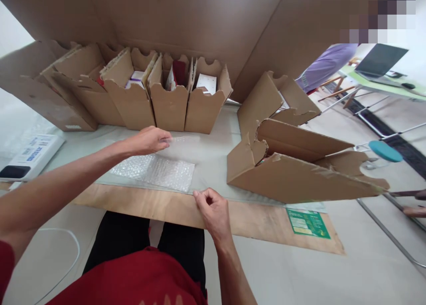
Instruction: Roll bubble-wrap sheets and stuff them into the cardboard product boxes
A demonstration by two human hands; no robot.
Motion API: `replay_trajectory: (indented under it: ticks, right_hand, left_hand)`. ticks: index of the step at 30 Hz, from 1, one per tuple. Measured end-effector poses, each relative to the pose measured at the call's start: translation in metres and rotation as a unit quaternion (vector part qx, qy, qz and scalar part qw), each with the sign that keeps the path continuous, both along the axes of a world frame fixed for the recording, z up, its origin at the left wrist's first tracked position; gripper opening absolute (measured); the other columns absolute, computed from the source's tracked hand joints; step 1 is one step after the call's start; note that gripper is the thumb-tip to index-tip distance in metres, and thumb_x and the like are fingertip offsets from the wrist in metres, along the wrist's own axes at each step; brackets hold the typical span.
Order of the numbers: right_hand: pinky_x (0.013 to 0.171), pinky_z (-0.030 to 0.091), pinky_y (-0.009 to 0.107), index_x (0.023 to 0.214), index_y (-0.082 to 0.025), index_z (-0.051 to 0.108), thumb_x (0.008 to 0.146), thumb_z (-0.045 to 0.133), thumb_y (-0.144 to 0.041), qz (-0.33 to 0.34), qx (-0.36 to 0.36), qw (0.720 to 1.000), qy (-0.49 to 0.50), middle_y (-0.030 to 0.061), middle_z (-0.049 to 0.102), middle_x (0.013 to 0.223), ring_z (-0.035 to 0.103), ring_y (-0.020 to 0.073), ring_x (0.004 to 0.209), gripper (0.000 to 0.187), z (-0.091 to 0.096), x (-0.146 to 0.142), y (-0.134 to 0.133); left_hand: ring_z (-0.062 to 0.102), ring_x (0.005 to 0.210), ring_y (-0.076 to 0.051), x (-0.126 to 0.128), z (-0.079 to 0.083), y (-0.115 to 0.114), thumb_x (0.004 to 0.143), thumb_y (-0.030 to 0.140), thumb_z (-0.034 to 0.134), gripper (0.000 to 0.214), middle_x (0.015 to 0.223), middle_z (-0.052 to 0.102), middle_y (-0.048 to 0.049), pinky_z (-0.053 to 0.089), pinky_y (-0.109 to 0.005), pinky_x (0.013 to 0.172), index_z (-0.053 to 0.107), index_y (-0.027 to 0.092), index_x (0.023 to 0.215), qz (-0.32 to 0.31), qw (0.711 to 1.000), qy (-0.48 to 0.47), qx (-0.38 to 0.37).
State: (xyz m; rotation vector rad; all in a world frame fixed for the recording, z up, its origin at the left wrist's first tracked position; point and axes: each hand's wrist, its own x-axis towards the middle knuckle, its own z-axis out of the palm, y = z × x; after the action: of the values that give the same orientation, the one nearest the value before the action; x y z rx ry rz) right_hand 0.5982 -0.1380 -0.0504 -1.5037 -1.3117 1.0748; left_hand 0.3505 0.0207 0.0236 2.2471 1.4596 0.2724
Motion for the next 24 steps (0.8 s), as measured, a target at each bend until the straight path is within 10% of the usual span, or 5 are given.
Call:
replay_trajectory:
  ticks: [4, 9, 12, 17, 24]
  right_hand:
    - [0.057, 0.045, 0.028, 0.067, -0.022, 0.060, 0.091, 0.067, -0.043, -0.007, 0.066, 0.995, -0.076, 0.0018, 0.064, 0.068, 0.055, 0.0161, 0.060, 0.033, 0.006, 0.011, -0.006]
    - [0.091, 0.055, 0.039, 0.103, -0.023, 0.068, 0.097, 0.062, -0.028, 0.095, 0.226, 0.951, -0.186, 0.0082, 0.075, 0.111, 0.068, 0.0252, 0.104, 0.010, 0.011, 0.001, 0.013]
    - [0.105, 0.050, 0.049, 0.129, -0.021, 0.064, 0.096, 0.066, -0.026, 0.197, 0.261, 0.902, -0.283, 0.0126, 0.067, 0.136, 0.061, 0.0301, 0.127, 0.033, 0.007, -0.014, 0.032]
    - [0.102, 0.051, 0.049, 0.125, -0.017, 0.068, 0.094, 0.069, -0.015, 0.267, 0.255, 0.830, -0.419, 0.0167, 0.062, 0.143, 0.057, 0.0340, 0.132, 0.031, -0.010, -0.027, 0.053]
    - [0.091, 0.052, 0.043, 0.104, -0.017, 0.075, 0.099, 0.055, -0.006, 0.234, 0.309, 0.837, -0.387, 0.0121, 0.075, 0.120, 0.069, 0.0280, 0.111, 0.023, -0.010, -0.022, 0.054]
  left_hand:
    - [0.059, 0.122, -0.033, 0.012, -0.009, -0.011, 0.089, 0.013, 0.055, 0.039, 0.124, 0.069, -0.0146, 0.042, -0.051, 0.107, 0.066, 0.017, 0.126, 0.029, 0.984, 0.028, 0.175]
    - [0.056, 0.135, -0.027, 0.002, -0.033, -0.065, 0.095, 0.008, 0.052, 0.037, 0.136, 0.066, -0.0090, 0.041, -0.052, 0.115, 0.063, 0.025, 0.127, -0.080, 0.877, -0.039, 0.472]
    - [0.058, 0.133, -0.028, -0.007, -0.056, -0.077, 0.094, 0.008, 0.054, 0.031, 0.130, 0.070, -0.0114, 0.046, -0.049, 0.113, 0.068, 0.021, 0.118, -0.164, 0.891, 0.004, 0.423]
    - [0.056, 0.133, -0.040, -0.029, -0.082, -0.054, 0.099, 0.031, 0.056, 0.034, 0.137, 0.064, -0.0229, 0.049, -0.059, 0.105, 0.068, 0.011, 0.124, -0.078, 0.964, 0.108, 0.229]
    - [0.060, 0.126, -0.034, -0.036, -0.071, -0.065, 0.103, 0.032, 0.046, 0.036, 0.135, 0.066, -0.0188, 0.048, -0.055, 0.107, 0.068, 0.014, 0.124, -0.049, 0.979, 0.067, 0.188]
